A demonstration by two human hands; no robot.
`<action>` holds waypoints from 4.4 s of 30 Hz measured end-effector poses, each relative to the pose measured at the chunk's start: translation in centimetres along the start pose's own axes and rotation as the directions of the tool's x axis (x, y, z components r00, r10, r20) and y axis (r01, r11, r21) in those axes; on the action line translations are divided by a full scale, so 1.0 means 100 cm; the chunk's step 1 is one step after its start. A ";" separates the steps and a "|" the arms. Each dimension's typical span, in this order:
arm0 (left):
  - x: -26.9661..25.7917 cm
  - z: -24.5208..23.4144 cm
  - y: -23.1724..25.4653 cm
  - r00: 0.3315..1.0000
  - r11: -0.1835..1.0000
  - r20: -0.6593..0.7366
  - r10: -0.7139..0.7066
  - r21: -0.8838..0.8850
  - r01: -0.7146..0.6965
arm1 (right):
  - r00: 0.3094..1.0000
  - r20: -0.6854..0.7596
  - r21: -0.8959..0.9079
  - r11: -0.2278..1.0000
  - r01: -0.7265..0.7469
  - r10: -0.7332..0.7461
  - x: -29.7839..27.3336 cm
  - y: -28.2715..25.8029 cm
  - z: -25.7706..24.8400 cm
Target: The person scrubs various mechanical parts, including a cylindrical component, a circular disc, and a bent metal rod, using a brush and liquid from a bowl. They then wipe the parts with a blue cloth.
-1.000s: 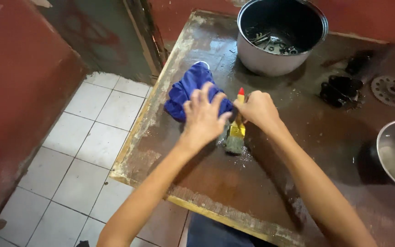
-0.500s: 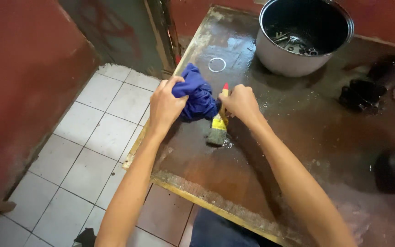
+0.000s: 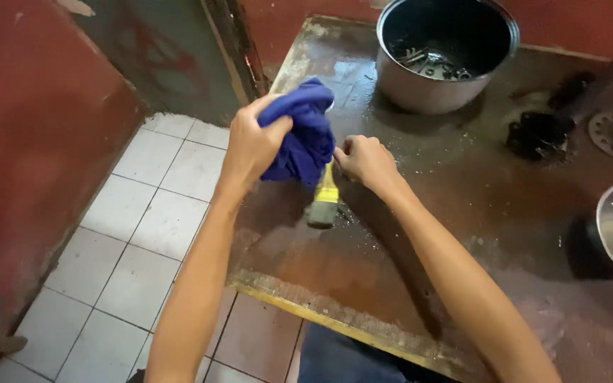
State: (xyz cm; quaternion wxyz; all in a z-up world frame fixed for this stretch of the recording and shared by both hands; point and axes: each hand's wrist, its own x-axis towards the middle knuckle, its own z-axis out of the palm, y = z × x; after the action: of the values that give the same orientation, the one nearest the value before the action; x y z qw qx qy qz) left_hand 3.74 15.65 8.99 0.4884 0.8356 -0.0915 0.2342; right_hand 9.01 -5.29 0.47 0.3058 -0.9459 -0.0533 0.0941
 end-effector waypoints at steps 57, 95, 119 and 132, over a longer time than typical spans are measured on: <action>0.038 0.665 0.167 0.509 0.780 0.861 -0.028 0.337 -0.527 | 0.627 -0.771 0.447 0.797 0.406 0.113 -0.236 0.293 -0.160; -0.100 0.214 0.005 0.942 0.824 0.328 0.070 -0.551 0.131 | 0.550 -0.567 -0.335 0.781 0.527 -0.614 -0.129 0.112 -0.117; -0.097 0.238 0.045 0.736 0.603 0.652 -0.184 -0.517 0.608 | 0.579 -0.667 -0.231 0.868 0.439 -0.470 -0.147 0.156 -0.119; -0.117 0.243 0.045 0.885 0.781 0.086 0.458 -0.515 -0.354 | 0.689 -0.453 -0.243 0.821 0.516 -0.566 -0.164 0.172 -0.105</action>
State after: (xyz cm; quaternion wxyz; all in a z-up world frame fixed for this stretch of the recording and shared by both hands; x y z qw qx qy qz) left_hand -0.88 -8.35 -3.23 0.6073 0.6658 -0.3758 0.2160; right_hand -4.06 -27.77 1.06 0.2766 -0.8918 -0.2522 -0.2543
